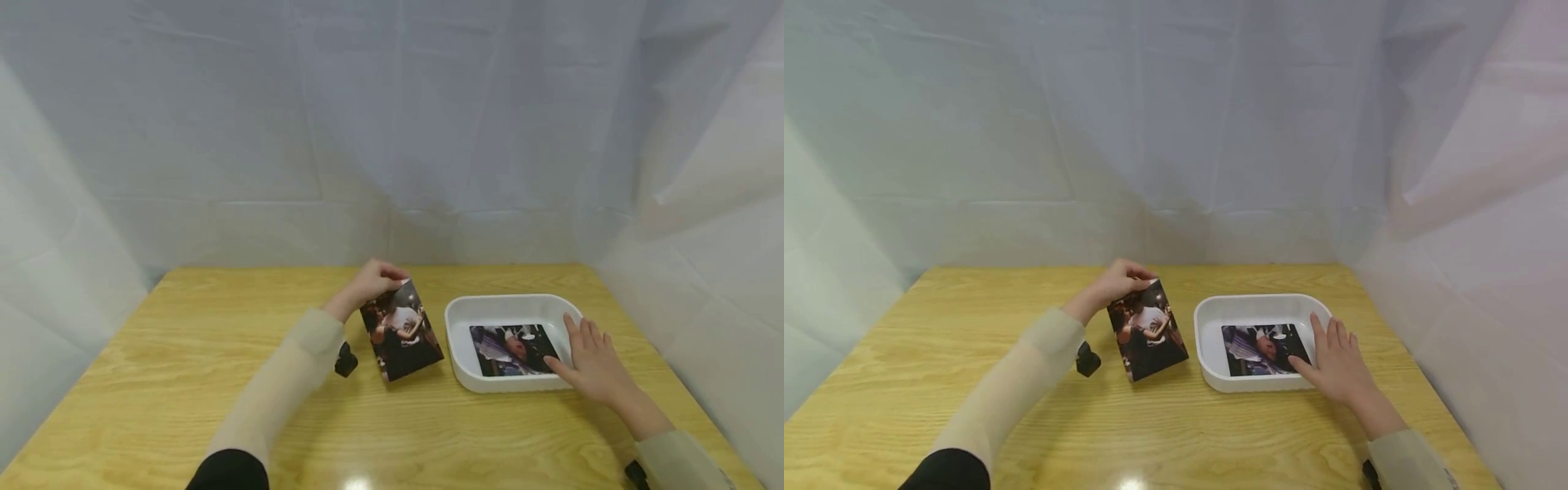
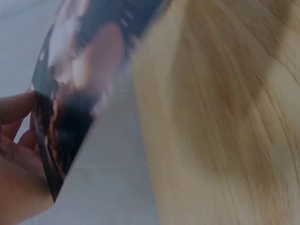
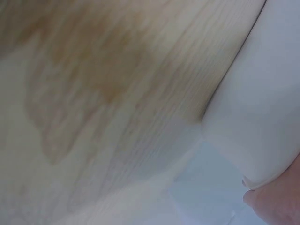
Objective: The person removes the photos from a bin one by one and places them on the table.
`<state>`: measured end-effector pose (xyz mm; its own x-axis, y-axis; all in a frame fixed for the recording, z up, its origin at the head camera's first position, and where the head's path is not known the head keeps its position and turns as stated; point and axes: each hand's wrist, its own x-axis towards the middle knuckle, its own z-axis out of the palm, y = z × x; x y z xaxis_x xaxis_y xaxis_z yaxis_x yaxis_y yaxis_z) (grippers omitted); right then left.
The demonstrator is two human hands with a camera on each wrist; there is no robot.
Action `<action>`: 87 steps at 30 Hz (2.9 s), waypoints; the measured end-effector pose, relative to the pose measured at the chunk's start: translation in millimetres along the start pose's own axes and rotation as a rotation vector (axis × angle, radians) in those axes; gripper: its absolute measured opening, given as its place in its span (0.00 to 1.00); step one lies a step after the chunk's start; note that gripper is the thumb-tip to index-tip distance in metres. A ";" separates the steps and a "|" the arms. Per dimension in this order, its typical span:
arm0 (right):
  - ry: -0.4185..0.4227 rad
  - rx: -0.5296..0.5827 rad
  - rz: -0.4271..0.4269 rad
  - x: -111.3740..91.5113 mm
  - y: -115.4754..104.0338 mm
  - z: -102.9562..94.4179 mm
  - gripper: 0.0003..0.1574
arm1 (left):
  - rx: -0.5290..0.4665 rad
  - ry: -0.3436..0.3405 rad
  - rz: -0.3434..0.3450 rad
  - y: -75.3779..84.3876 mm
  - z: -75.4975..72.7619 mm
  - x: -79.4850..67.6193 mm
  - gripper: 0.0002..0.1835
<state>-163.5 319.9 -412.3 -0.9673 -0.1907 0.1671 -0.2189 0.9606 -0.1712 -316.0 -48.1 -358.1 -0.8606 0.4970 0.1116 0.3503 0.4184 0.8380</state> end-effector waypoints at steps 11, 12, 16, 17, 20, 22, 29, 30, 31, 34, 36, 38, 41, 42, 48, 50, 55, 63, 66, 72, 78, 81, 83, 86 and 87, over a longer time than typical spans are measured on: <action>-0.018 0.008 0.003 -4.2 -0.6 -2.5 0.54 | 0.095 -0.197 0.058 -21.6 19.9 6.4 0.11; -0.017 0.009 0.004 -4.8 -0.4 -2.3 0.54 | 0.104 -0.199 0.067 -22.8 21.6 7.2 0.11; -0.004 0.009 0.002 -6.9 0.7 -2.2 0.53 | 0.120 -0.220 0.067 -25.3 26.2 9.5 0.09; -0.001 0.011 0.000 -7.2 1.0 -2.3 0.53 | 0.120 -0.227 0.066 -25.7 26.9 9.8 0.09; 0.000 0.013 -0.001 -7.8 0.6 -3.2 0.53 | 0.141 -0.241 0.094 -27.4 28.6 10.5 0.09; -0.011 0.022 0.002 -7.8 0.3 -3.9 0.53 | 0.157 -0.248 0.110 -29.7 30.2 10.8 0.08; -0.035 0.033 0.006 -8.1 -0.1 -4.1 0.52 | 0.193 -0.259 0.091 -40.5 38.3 8.3 0.06; -0.032 0.030 0.005 -8.0 0.1 -3.5 0.52 | 0.201 -0.261 0.083 -41.8 39.2 8.0 0.07; -0.030 0.027 0.004 -7.9 0.0 -3.0 0.52 | 0.202 -0.266 0.071 -42.9 40.0 7.8 0.07; -0.027 0.022 0.002 -7.4 0.3 -2.2 0.52 | 0.212 -0.283 0.032 -46.9 42.5 8.4 0.09; -0.027 0.022 0.004 -7.1 0.9 -1.8 0.52 | 0.213 -0.297 0.008 -48.8 44.1 9.0 0.11; -0.028 0.023 0.007 -7.0 0.9 -1.9 0.52 | 0.206 -0.314 0.000 -51.0 45.6 9.4 0.14; -0.018 0.025 0.004 -7.1 0.6 -2.1 0.52 | 0.198 -0.335 -0.019 -52.3 47.9 8.4 0.17; -0.014 0.024 0.002 -7.1 0.6 -2.1 0.52 | 0.199 -0.342 -0.022 -52.1 48.6 7.9 0.18; -0.010 0.018 -0.003 -7.1 -0.3 -2.9 0.52 | 0.211 -0.363 -0.056 -49.4 52.2 4.7 0.19; -0.012 0.016 -0.002 -7.0 -0.4 -3.1 0.52 | 0.228 -0.359 -0.054 -48.4 52.9 4.5 0.19; -0.010 0.007 -0.003 -6.5 -0.4 -4.0 0.52 | 0.290 -0.340 -0.046 -46.1 53.7 4.9 0.21; -0.023 0.008 0.001 -6.4 -0.3 -4.7 0.52 | 0.355 -0.342 -0.032 -45.2 54.6 4.3 0.21; -0.024 0.004 0.000 -5.6 -0.9 -3.9 0.52 | 0.377 -0.342 -0.021 -46.5 54.3 4.3 0.21; -0.023 0.004 -0.004 -5.0 -1.0 -2.8 0.52 | 0.389 -0.337 -0.014 -47.2 52.9 3.1 0.20; -0.009 0.005 -0.012 -5.7 2.7 -0.2 0.52 | 0.341 -0.303 0.015 -41.6 48.7 3.3 0.22; -0.008 0.007 -0.013 -5.9 3.4 -0.7 0.52 | 0.298 -0.278 0.026 -35.4 46.1 4.1 0.23; -0.015 0.011 -0.012 -6.1 3.2 -1.6 0.52 | 0.281 -0.263 0.034 -31.9 45.0 4.9 0.23; -0.023 0.010 -0.003 -7.4 2.5 -4.4 0.52 | 0.264 -0.253 0.055 -25.4 46.0 6.3 0.24; -0.026 0.010 -0.002 -7.8 2.4 -5.1 0.52 | 0.259 -0.251 0.061 -23.3 46.6 6.6 0.24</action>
<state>-155.8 324.7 -409.1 -0.9698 -0.1978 0.1425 -0.2219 0.9582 -0.1804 -312.6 -19.1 -401.7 -0.7289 0.6846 -0.0049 0.5077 0.5453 0.6670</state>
